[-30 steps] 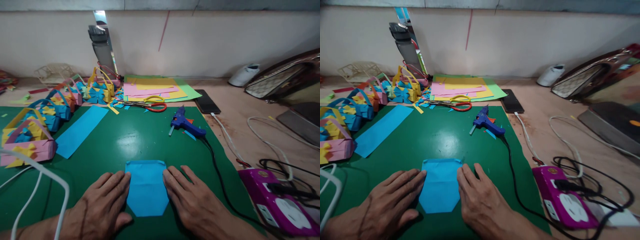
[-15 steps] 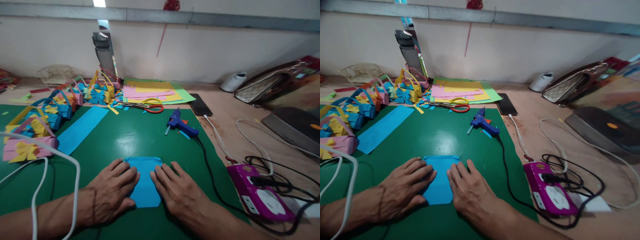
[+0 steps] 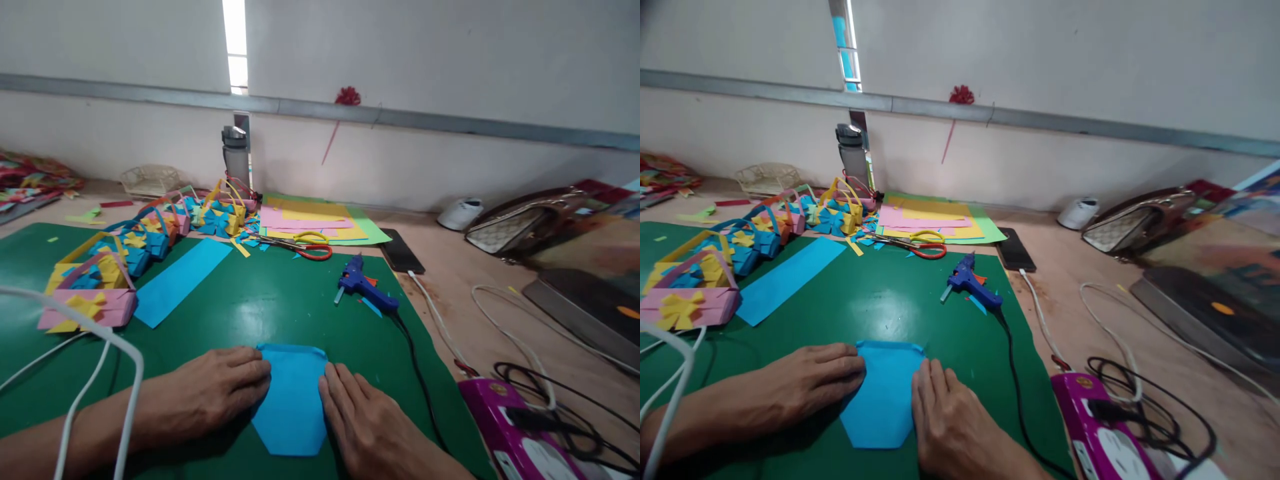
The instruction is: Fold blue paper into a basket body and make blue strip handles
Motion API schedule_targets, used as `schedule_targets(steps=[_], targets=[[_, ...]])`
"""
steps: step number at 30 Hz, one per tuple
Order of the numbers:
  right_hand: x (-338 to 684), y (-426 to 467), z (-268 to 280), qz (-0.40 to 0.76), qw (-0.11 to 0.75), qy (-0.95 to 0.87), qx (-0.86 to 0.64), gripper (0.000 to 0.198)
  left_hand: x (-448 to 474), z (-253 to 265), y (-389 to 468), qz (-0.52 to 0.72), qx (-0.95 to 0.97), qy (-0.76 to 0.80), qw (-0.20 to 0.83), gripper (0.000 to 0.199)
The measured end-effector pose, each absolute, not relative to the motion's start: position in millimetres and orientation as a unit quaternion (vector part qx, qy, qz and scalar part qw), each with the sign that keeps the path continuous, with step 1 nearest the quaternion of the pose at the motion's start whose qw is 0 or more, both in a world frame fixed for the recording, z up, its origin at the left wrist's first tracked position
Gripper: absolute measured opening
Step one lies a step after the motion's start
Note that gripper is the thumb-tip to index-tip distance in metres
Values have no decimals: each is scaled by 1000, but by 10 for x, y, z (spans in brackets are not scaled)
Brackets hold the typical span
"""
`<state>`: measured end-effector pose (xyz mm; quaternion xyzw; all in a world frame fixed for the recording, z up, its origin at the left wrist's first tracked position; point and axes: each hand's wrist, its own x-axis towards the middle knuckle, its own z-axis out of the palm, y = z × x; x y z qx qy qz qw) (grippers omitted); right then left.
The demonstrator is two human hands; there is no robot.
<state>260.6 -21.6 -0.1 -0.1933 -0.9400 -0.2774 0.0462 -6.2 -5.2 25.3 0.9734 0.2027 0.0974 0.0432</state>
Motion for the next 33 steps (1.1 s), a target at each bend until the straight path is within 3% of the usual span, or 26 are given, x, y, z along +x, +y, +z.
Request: schedule_targets(steps=[4, 11, 21, 25, 29, 33], targets=[[2632, -196, 64, -274, 36, -941, -197, 34, -107, 123, -20, 120, 970, 200, 67, 19], [2621, -125, 212, -225, 56, -947, -222, 32, -194, 7, 41, 145, 967, 175, 117, 30], [2617, -82, 276, -153, 149, -946, -243, 34, -133, 68, 51, 188, 967, 172, 15, 27], [2634, -61, 271, -79, 223, -936, -262, 29, -94, -16, 64, 279, 944, 177, 19, 24], [2653, -54, 329, 35, 324, -886, -330, 25, -35, 41, 15, 374, 871, 251, 194, 19], [2599, -71, 375, 300, 347, -766, -451, 44, 46, 188, -46, 285, 710, 397, 508, 24]])
